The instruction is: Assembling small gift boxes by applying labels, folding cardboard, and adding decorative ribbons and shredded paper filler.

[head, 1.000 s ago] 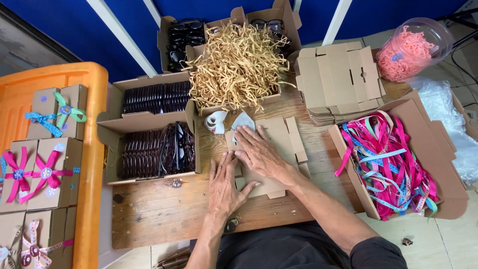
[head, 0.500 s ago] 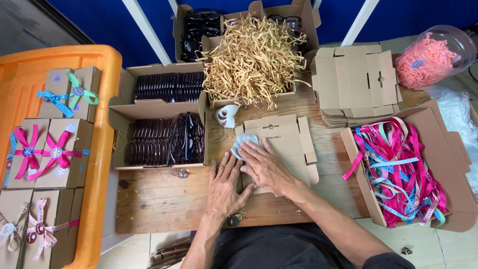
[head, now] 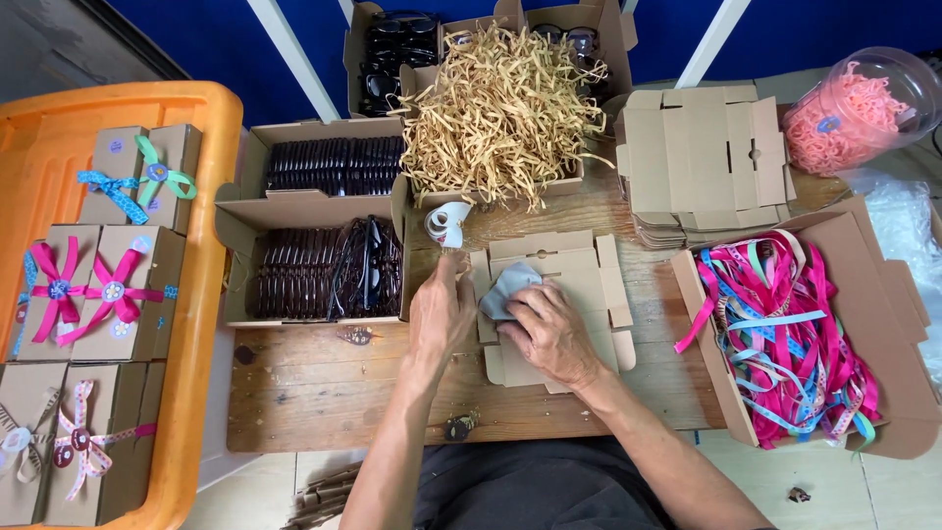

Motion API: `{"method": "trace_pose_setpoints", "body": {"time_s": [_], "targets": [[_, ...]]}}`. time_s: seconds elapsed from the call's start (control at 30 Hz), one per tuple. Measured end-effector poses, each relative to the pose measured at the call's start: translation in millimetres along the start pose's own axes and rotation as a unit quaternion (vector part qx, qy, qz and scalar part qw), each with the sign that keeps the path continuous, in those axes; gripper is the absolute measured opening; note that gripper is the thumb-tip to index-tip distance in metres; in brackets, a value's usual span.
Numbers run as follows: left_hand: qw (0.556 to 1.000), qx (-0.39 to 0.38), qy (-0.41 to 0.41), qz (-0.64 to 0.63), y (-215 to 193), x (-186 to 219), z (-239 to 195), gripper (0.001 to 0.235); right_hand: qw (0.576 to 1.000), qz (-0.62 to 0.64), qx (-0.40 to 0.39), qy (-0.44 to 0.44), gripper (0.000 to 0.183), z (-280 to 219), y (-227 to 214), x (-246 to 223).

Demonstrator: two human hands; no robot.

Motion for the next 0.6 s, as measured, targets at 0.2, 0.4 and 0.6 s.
{"method": "trace_pose_setpoints", "body": {"time_s": [0.2, 0.4, 0.6], "targets": [[0.993, 0.011, -0.102, -0.054, 21, -4, 26, 0.052, 0.999, -0.028, -0.002, 0.028, 0.031, 0, -6, 4], [0.958, 0.098, -0.016, -0.267, 24, -9, 22, 0.069, 0.999, 0.008, 0.017, 0.036, 0.023, 12, -21, 1], [0.923, 0.1, 0.061, -0.367, 19, -8, 11, 0.072, 0.988, 0.114, 0.056, 0.084, 0.012, 22, -19, 28]]}}
Point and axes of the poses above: each hand's wrist, its own z-axis towards the middle knuckle, its own y-axis out of the palm, x = y × z, the point moved 6 cm from there along z, towards the middle knuckle, and after that the axes turned 4 degrees about -z, right-handed, at the moved point
